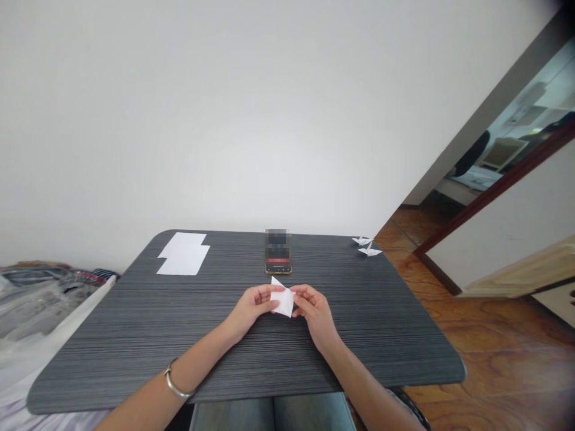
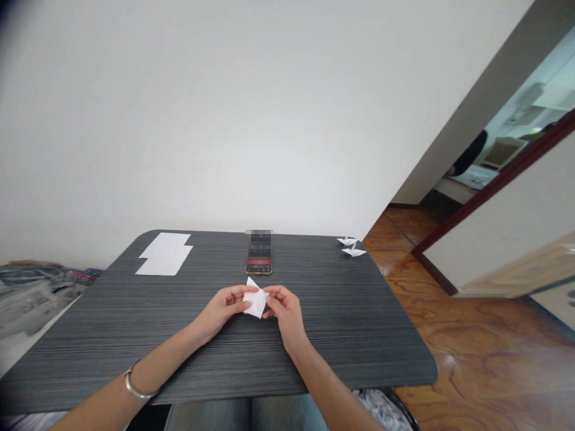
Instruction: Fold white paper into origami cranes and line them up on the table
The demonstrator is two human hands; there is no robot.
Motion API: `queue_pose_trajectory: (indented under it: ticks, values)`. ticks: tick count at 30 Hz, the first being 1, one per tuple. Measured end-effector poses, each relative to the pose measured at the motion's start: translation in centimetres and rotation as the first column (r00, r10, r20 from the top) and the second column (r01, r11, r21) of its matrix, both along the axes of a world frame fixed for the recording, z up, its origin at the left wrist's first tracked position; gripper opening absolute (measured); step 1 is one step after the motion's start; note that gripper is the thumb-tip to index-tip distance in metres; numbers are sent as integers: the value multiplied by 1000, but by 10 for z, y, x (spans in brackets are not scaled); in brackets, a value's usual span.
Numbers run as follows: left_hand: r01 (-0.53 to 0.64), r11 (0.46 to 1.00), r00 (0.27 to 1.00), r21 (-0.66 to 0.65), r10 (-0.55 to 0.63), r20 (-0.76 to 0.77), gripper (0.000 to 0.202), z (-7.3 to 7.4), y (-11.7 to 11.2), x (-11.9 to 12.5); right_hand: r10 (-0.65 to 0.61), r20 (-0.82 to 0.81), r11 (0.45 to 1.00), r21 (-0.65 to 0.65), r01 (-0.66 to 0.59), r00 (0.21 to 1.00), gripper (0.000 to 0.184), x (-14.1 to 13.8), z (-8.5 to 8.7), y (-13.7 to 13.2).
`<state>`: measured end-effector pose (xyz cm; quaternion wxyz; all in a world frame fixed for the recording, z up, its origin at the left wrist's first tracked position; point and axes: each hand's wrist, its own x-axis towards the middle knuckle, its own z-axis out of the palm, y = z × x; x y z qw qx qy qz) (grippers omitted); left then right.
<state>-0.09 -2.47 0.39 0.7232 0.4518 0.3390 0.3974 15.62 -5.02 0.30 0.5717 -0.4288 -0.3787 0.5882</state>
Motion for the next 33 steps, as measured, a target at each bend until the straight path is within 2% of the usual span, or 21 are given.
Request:
queue_pose_trajectory:
  ticks: [6,10,15,27,33]
  values:
    - [20,998,999,-51,-18,41,35,2,0,-2,37,-102,997,-64,-43,994,14,1,2,0]
    - [5,996,999,-94,-2,32,29,9,-2,-1,74,-35,997,21,-74,997,17,0,2,-2]
    - [-5,993,999,-118,10,37,30,13,-2,0,91,10,991,99,-91,996,30,-1,2,-5]
    - [-3,992,999,-128,7,31,31,11,-2,-1,129,41,986,106,-132,991,31,-1,2,-5]
    - [-15,995,1000,-94,14,-6,30,9,-1,0,132,64,989,64,-136,989,32,-2,3,-3]
